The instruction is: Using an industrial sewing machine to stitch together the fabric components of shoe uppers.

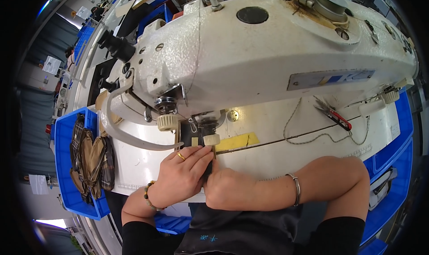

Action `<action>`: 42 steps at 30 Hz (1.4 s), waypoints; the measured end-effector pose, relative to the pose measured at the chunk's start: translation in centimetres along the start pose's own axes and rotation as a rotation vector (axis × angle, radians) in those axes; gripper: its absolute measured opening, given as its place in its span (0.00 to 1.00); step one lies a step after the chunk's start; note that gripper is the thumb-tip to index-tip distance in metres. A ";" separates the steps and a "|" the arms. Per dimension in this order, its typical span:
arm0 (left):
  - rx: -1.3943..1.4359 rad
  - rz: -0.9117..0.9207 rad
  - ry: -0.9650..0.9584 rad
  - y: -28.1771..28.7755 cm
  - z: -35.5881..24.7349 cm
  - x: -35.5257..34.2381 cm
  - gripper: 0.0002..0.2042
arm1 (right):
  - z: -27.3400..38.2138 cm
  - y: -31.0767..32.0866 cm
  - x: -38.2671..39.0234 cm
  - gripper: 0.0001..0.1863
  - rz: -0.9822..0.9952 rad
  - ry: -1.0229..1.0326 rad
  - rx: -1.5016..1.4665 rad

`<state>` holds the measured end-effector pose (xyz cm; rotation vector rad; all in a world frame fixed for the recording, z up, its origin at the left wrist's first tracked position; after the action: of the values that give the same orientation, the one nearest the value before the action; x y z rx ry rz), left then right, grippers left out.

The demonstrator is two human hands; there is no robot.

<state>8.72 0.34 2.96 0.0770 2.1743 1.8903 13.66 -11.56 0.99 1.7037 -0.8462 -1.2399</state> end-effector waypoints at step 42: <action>0.074 -0.153 0.130 -0.7 1.9 -1.7 0.12 | -1.8 -1.1 -0.2 0.15 -0.055 -0.073 0.034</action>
<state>10.85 1.76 2.32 -0.1984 2.2632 1.7760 15.35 -10.54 0.32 1.7281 -0.8734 -1.3393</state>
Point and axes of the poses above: each hand's wrist, its own x-axis away from the middle knuckle, its own y-axis out of the back of the hand, z = x × y, the point moved 4 cm from there along -x, towards the middle knuckle
